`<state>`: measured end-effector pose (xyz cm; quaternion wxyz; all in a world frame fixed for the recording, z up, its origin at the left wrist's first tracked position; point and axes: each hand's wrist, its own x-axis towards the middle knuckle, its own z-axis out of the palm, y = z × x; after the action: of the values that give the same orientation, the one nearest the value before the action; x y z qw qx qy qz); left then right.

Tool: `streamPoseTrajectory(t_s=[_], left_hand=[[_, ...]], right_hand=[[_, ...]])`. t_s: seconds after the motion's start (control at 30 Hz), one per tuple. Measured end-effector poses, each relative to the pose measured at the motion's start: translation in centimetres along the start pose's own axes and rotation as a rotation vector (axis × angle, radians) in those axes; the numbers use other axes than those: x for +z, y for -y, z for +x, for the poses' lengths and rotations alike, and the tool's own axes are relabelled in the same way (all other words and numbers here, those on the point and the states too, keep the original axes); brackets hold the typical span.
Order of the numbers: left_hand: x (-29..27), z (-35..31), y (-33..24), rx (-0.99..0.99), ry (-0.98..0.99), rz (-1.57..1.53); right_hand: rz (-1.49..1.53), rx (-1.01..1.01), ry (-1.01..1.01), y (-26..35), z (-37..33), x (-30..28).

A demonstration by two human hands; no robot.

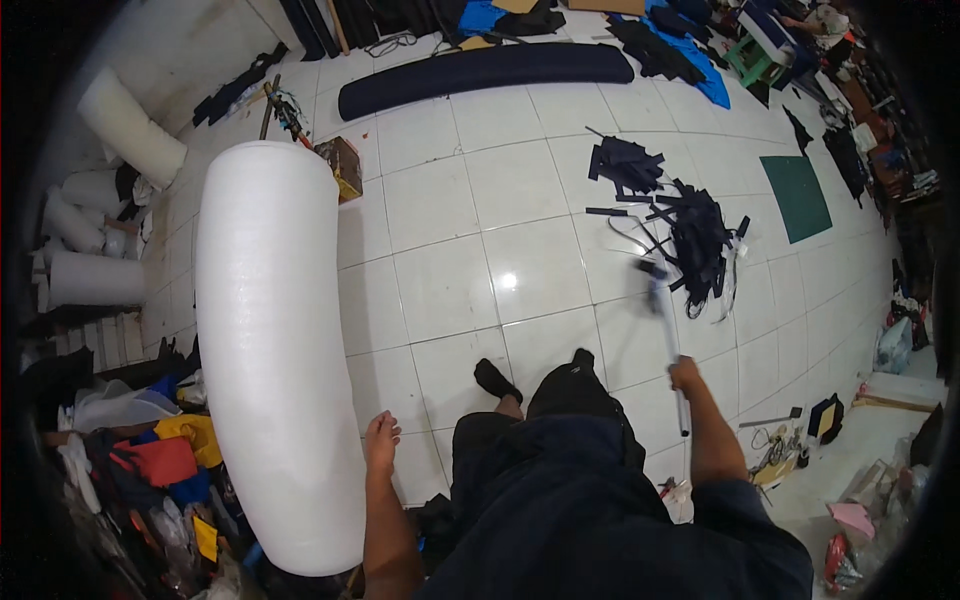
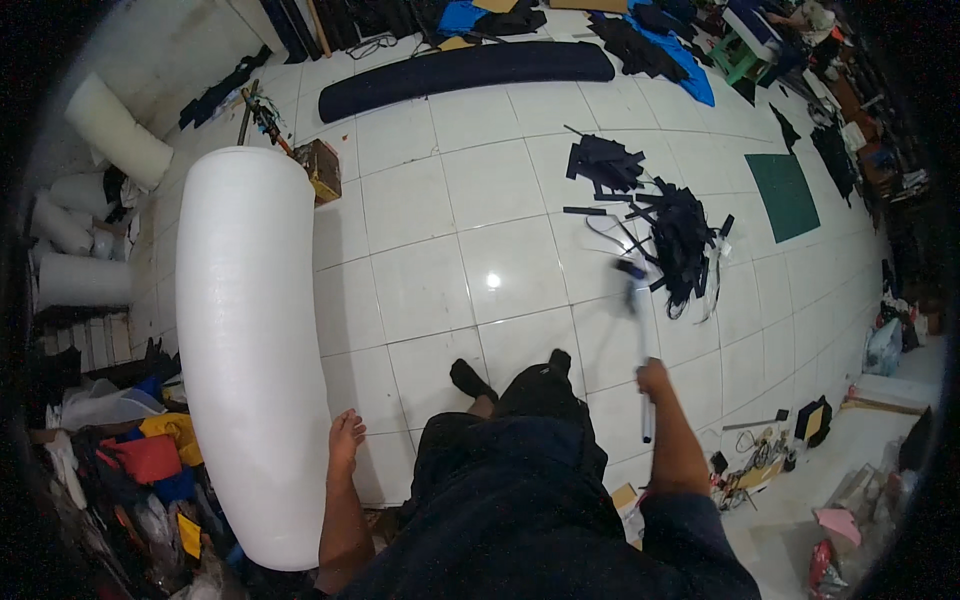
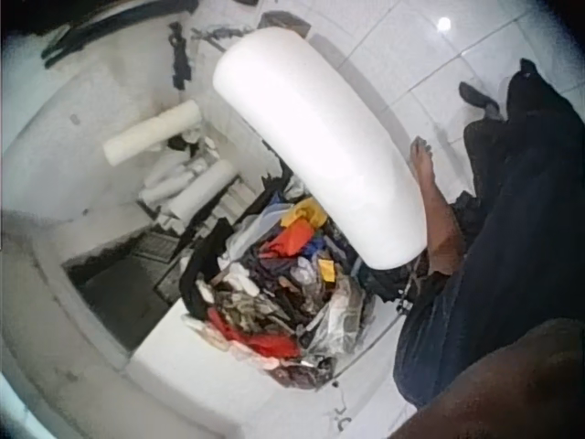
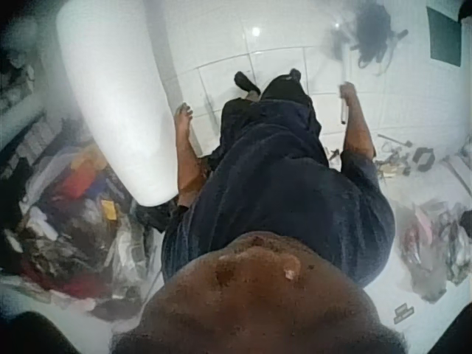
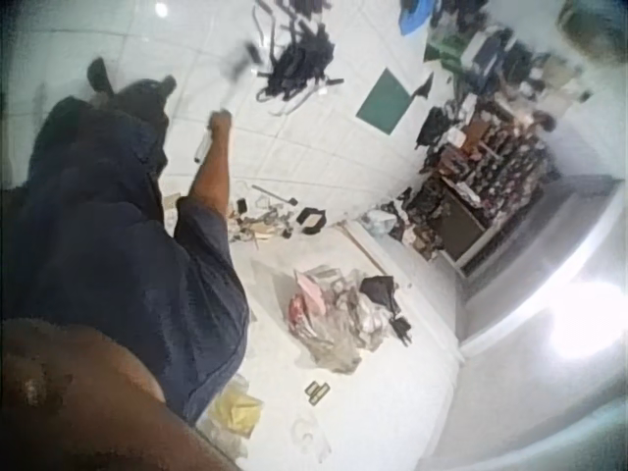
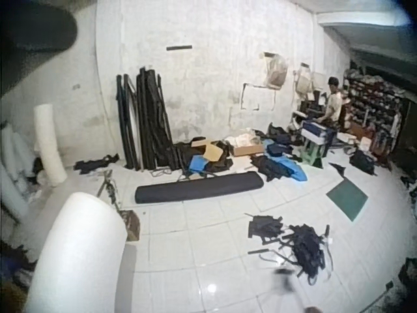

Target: The person moves fabric pieces from one pile to another, picks up a square panel, sets down a cutting mat and a metal ruler, and uses a broom to sweep small fabric scraps into a single pile on the floor before unrolling a larger piece of blue fabric.

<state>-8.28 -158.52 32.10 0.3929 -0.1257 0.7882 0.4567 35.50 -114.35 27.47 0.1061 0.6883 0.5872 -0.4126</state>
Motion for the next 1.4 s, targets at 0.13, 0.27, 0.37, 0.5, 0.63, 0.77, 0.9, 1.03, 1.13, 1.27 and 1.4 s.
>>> streamPoseTrajectory(t_s=[0.13, 0.27, 0.37, 0.5, 0.63, 0.77, 0.9, 1.03, 1.13, 1.27, 1.4], left_hand=[[1.6, -2.3, 1.2, 0.01, -0.045, 0.057], [2.3, -4.1, 9.4, -0.264, 0.031, 0.149], [7.6, -6.8, 10.4, -0.609, 0.162, 0.457], [14.4, -5.9, 6.2, -0.167, 0.617, 0.943], [21.4, -2.8, -4.0, 0.042, 0.388, 0.508], [27.6, -4.5, -16.6, 0.324, 0.35, 0.445], [27.8, -1.9, -19.2, 0.32, 0.322, 0.487], [23.3, 2.7, -14.2, 0.08, 0.318, 0.533], [18.8, 7.4, -6.7, -0.194, 0.424, 0.685], [21.9, 4.4, -7.4, -0.37, 0.543, 0.876], [26.2, 7.2, -13.5, -0.153, 0.411, 0.904]], right_hand=[[0.328, 0.225, -0.026, -5.9, -2.7, -8.4], [0.575, 0.26, 0.064, -5.9, -9.2, -9.8], [0.609, 0.223, 0.263, -4.5, -12.9, -9.2], [0.703, 0.212, 0.383, -7.8, -11.8, -6.7], [-0.031, 0.107, 0.311, -14.5, -6.1, -8.0], [-0.275, 0.201, 0.036, -18.8, -0.6, -14.7], [0.227, 0.341, -0.307, -20.2, -1.0, -14.1], [0.177, 0.165, -0.295, -12.1, -7.3, -12.4], [0.276, 0.039, -0.228, -5.9, -10.3, -11.2], [0.651, 0.184, 0.219, 3.5, -8.9, -12.9], [0.672, -0.052, 0.371, 8.0, -0.4, -10.3]])
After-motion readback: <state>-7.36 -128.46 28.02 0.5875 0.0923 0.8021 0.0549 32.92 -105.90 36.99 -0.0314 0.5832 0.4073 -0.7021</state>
